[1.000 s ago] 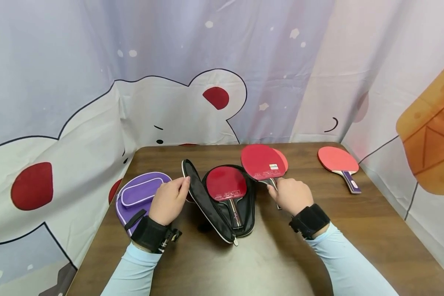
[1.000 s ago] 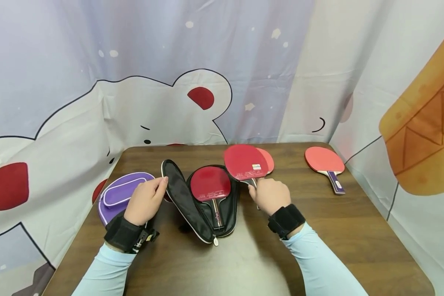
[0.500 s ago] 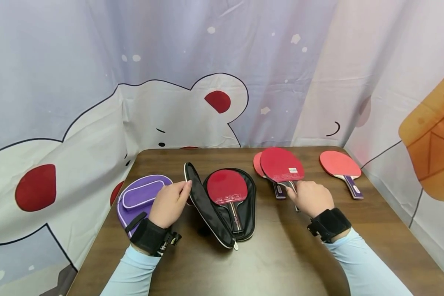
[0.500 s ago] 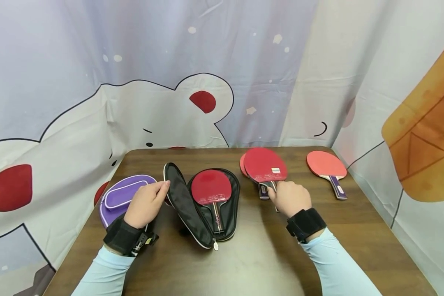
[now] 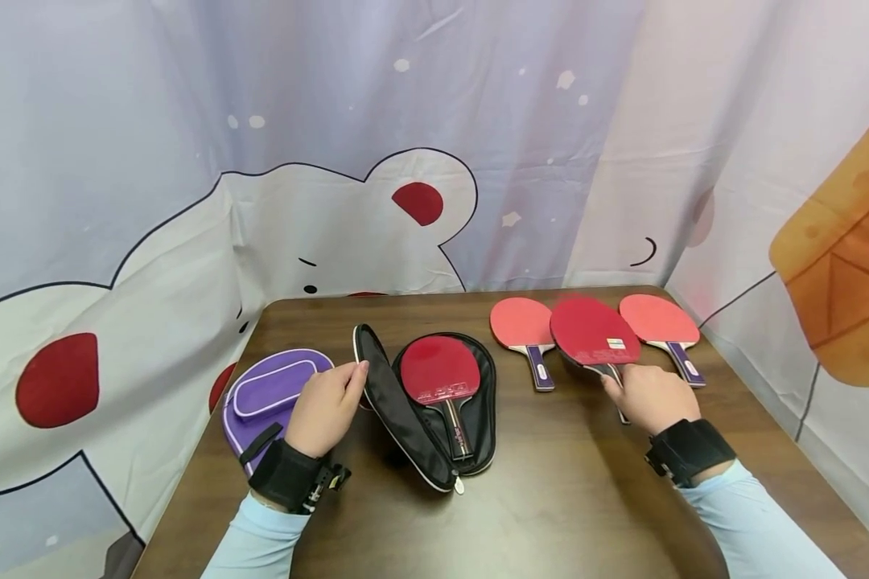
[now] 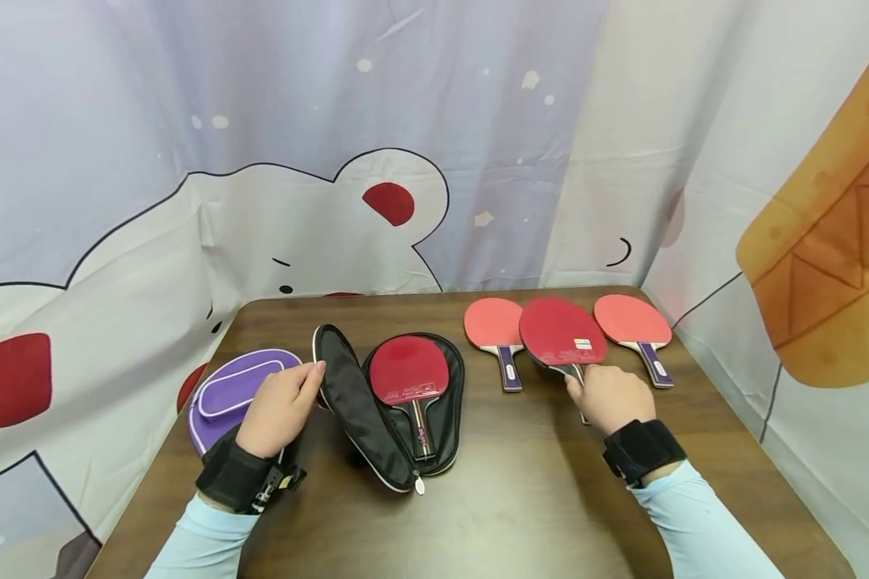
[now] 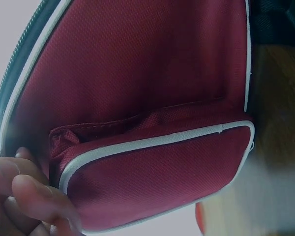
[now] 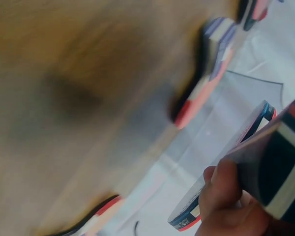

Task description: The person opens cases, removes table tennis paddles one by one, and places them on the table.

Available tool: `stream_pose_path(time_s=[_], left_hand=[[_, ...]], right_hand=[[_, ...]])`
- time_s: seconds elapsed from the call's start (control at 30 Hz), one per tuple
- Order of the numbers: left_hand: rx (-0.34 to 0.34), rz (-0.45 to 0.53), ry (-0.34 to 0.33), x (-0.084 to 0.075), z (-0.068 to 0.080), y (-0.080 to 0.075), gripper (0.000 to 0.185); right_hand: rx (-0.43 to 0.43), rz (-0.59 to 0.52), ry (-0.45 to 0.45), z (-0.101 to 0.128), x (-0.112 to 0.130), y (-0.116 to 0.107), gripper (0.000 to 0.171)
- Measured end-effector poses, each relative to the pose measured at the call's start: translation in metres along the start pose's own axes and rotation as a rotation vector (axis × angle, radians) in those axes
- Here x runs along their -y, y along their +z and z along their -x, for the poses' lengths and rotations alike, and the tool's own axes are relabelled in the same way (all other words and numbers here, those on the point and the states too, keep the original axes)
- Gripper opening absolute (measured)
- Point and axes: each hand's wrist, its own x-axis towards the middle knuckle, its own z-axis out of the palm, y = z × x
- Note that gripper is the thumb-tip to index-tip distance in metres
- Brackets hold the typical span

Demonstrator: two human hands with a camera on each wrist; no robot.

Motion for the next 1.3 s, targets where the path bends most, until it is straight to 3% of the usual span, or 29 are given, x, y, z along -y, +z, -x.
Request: stream_pose_path(time_s=[0.63,0.9,1.3], left_hand=[[-0.028,-0.006,0.027,-0.002,0.007,0.003,0.052],[-0.061,-0.003,0.044,-0.005,0.008,0.006,0.053],[-0.055,-0.022,0.024,-0.004,0.009,0.006,0.052]], right_hand=[[0.083,-0.014,0.084,0.01,-0.042,0.019,0.037],[0.091,-0.005,0.086,-0.002,-0.045,0.029,0.041],[0.123,-0.002,0.086,-0.029,-0.048,0.039,0.047]])
